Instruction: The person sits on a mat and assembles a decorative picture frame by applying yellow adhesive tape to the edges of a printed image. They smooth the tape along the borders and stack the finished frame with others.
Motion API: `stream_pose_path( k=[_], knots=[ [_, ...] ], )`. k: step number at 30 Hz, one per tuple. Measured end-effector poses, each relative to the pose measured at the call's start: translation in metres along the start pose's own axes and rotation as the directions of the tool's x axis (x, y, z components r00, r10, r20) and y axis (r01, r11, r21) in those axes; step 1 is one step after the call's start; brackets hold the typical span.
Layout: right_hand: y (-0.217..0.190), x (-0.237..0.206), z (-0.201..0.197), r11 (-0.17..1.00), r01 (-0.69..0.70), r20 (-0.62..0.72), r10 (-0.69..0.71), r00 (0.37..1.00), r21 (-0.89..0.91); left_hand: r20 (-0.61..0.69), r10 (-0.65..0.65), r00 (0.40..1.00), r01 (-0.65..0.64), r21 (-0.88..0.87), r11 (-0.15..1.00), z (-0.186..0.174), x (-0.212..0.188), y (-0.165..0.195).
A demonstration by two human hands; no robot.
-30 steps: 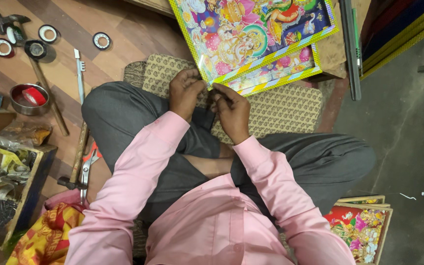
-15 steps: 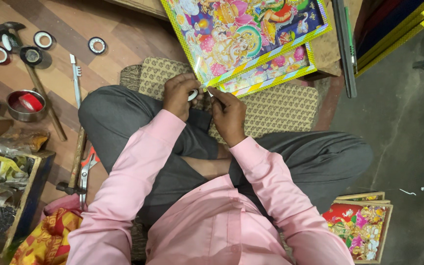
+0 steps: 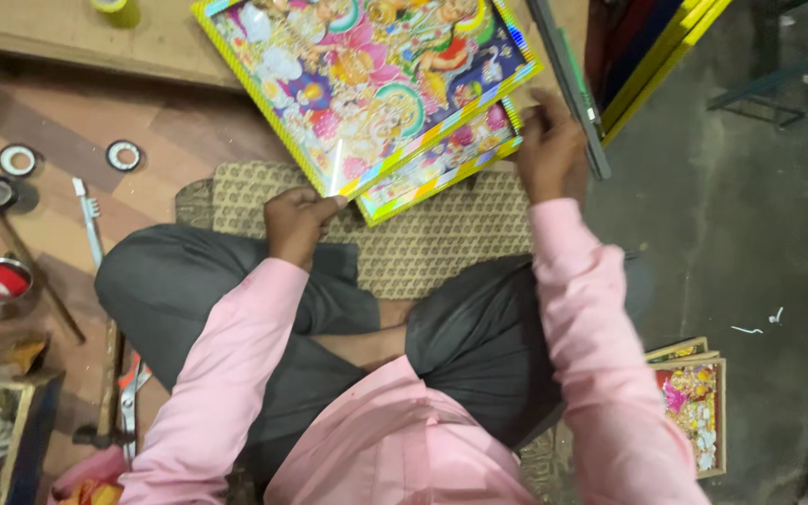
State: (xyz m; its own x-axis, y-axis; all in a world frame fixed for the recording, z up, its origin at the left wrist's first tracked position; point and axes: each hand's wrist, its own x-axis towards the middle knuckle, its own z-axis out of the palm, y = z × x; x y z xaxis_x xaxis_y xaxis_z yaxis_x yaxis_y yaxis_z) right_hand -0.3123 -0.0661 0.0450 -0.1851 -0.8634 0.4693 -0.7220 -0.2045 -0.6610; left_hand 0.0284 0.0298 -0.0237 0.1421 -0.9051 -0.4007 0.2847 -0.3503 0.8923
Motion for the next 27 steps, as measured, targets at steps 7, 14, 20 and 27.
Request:
stream_pose_path(
  k=[7, 14, 20, 27],
  knots=[
    [0.084, 0.048, -0.021, 0.937, -0.072, -0.042, 0.061, 0.997, -0.342, 0.012, -0.118, 0.993, 0.118, -0.013, 0.993, -0.008, 0.004, -0.002],
    [0.034, 0.013, 0.014, 0.994, -0.056, -0.156, 0.070, 0.985, 0.092, 0.064, -0.208, 0.976, 0.215, -0.140, 0.966, -0.005, 0.002, 0.015],
    [-0.076, -0.093, 0.068, -0.059, -0.713, 0.614, 0.560, 0.556, 0.699, 0.157, -0.314, 0.936, 0.345, -0.253, 0.904, 0.024, -0.023, 0.028],
    [-0.084, -0.079, 0.066, -0.147, -0.574, 0.591, 0.281, 0.756, 0.805, 0.197, -0.151, 0.969, 0.173, -0.100, 0.980, 0.047, -0.048, 0.045]
  ],
)
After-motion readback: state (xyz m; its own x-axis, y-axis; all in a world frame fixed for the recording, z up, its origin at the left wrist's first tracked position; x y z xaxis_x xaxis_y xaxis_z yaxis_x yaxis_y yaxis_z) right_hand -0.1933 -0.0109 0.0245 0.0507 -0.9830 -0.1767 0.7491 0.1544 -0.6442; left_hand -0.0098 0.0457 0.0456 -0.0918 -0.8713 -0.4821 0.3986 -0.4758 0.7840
